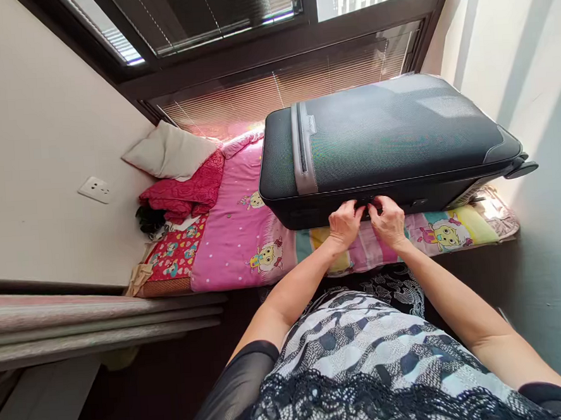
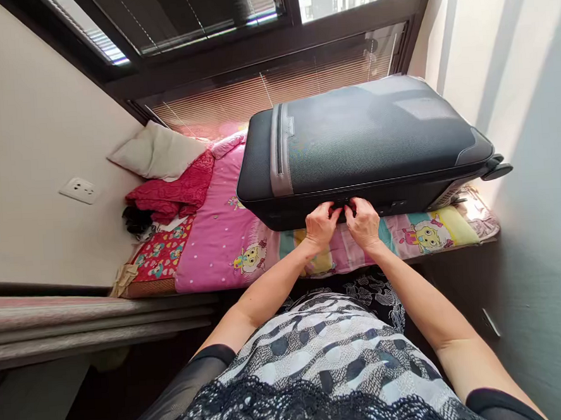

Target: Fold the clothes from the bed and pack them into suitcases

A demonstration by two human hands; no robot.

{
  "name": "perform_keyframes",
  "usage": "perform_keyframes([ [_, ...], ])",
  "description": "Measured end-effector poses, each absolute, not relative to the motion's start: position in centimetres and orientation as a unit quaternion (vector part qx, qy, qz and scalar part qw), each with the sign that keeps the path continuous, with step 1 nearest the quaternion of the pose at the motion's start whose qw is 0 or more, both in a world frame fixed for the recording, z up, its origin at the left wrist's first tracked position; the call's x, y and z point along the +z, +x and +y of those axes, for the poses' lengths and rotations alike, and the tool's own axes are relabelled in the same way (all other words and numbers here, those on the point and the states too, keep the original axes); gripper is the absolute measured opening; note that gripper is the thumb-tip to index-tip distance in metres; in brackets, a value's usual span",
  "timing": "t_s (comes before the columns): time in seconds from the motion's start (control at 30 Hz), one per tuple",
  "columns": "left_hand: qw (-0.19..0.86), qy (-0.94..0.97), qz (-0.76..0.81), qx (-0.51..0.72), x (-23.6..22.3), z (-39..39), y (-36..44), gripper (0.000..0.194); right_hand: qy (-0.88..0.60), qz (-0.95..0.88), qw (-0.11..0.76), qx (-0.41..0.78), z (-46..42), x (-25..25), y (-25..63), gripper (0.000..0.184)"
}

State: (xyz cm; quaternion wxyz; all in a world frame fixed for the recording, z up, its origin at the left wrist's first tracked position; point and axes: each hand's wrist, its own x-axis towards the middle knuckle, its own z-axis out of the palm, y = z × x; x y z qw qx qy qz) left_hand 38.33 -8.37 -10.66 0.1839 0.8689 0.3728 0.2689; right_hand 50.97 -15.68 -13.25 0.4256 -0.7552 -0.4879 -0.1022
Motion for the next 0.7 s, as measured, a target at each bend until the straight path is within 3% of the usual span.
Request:
perform_keyframes([
  [0.23, 0.206, 0.892, 0.327, 0.237, -9.9, -10.1, 40.7, 0.02, -0.751, -0.508, 0.402, -0.126, -16.7, -12.8, 52.9, 0.017],
  [0.33, 0.275, 0.861, 0.341, 0.26, -9.8, -11.2, 41.3, 0.017, -0.746, -0.521, 0.391, -0.136, -17.7, -12.5, 54.3, 0.018],
  [0.5, 0.418, 0.695, 0.5, 0.302, -9.5, -10.7, 40.9, 0.024, -0.738, -0.511, 0.419, -0.139, -18.1, -12.4, 54.6, 0.021],
  [0.6, 0.42, 0.688, 0.489, 0.333, -9.5, -10.2, 40.4, 0.021, -0.75, -0.473, 0.446, -0.121, -17.9, -12.6, 54.1, 0.015],
  [0.7, 0.382, 0.722, 0.475, 0.327, -9.5, -10.0, 40.2, 0.02, -0.752, -0.461, 0.459, -0.106, -17.8, -12.8, 53.8, 0.026],
])
